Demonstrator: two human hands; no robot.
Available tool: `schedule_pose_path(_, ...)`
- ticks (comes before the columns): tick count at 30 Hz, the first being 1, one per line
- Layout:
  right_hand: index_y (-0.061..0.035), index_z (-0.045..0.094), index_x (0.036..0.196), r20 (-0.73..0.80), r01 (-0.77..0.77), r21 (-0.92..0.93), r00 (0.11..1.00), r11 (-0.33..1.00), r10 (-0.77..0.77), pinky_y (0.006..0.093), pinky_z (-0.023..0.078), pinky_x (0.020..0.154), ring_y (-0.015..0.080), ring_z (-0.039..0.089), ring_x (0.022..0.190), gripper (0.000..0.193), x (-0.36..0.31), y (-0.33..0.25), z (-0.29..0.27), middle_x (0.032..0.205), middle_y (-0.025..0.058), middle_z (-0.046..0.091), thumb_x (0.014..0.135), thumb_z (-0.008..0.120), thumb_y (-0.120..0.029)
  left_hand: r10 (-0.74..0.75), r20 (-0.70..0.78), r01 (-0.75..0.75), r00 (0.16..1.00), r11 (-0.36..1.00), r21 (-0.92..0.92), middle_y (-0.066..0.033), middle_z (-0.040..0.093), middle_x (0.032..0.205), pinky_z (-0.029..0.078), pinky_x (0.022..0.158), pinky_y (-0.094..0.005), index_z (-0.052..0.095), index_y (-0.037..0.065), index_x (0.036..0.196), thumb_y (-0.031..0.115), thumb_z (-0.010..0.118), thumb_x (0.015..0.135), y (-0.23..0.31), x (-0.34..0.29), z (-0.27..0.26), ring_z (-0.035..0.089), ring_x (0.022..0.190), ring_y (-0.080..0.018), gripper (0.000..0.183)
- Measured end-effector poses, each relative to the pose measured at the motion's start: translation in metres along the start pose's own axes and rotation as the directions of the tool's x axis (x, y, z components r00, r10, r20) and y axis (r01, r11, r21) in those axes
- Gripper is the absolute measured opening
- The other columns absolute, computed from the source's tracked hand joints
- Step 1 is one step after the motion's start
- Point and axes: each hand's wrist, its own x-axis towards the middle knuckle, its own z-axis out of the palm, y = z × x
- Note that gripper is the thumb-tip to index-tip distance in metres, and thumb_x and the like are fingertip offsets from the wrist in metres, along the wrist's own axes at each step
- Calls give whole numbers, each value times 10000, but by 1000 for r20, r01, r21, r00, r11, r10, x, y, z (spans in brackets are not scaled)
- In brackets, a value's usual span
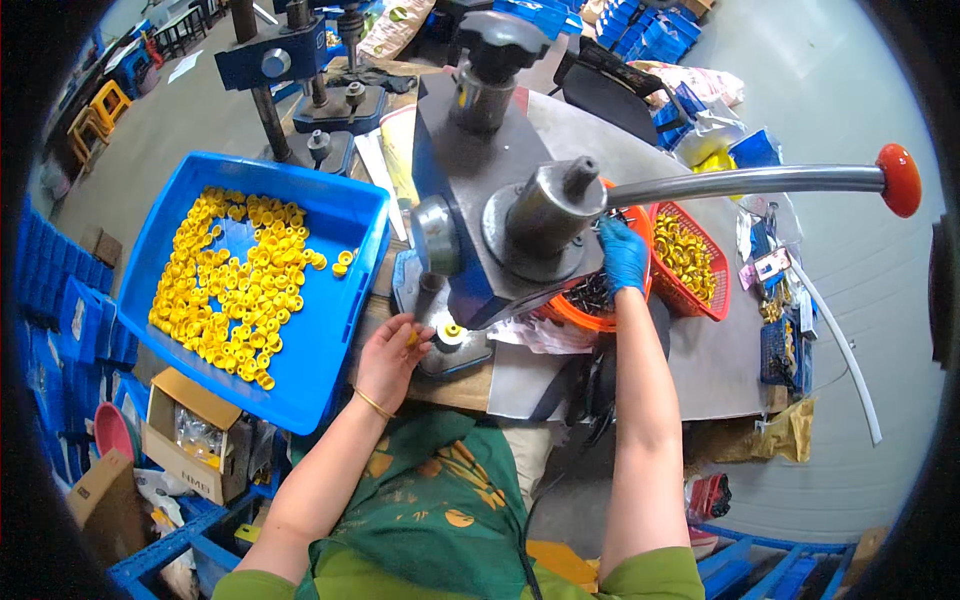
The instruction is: The person picks up a yellow plastic part from a blue bin, places it onto the base of a press machine, and pulls the lever to press it. They then remove the pressed part and place it into a basket, repeating this process for several parts.
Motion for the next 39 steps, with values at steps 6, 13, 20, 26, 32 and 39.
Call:
schedule_pose_path(6,-27,634,979,-105,229,-158,963,960,-247,276,475,728,174,631,812,205,-74,-100,0,930,132,644,811,581,-131,-70,-61,74,996,996,53,-47,580,910,454,607,-212,500,56,1027,169,561,852,5,-7,0,578,750,-130,217)
schedule_pose_path(13,-11,610,772,361,-293,397,921,870,145,239,401,575,55,458,664,57,-190,-93,76,705,-32,544,773,615,-68,-44,-28,46,999,998,43,5,580,775,443,598,-222,542,91,979,80,590,812,-3,-3,-8,556,684,-102,174)
schedule_pose_path(20,-26,620,765,397,252,61,882,966,-255,339,427,570,272,546,631,120,-196,-81,100,723,144,583,732,651,-137,-19,-54,22,998,998,53,-2,543,750,435,582,-214,527,74,988,61,573,814,2,-7,-18,539,664,-107,181)
schedule_pose_path(26,-87,652,965,413,541,53,753,839,-511,368,461,675,302,604,761,219,-194,-98,94,858,149,629,748,642,-113,-8,-10,9,1000,999,45,-11,538,780,412,556,-204,538,49,983,55,579,809,-8,-8,-8,524,674,-96,179)
schedule_pose_path(32,-43,630,968,497,547,-6,728,837,-472,306,466,737,247,617,822,203,-196,-104,95,906,124,635,766,610,-33,1,16,-2,1000,999,45,3,549,780,396,543,-187,543,63,987,84,591,815,-7,-10,-10,526,656,-75,180)
schedule_pose_path(39,5,554,1026,630,389,-362,772,847,-86,330,423,769,213,557,907,277,-150,-88,47,1002,150,587,755,563,-51,34,-9,-33,999,997,64,-5,532,773,406,528,-193,527,48,979,66,568,825,2,-10,-13,513,632,-89,161)
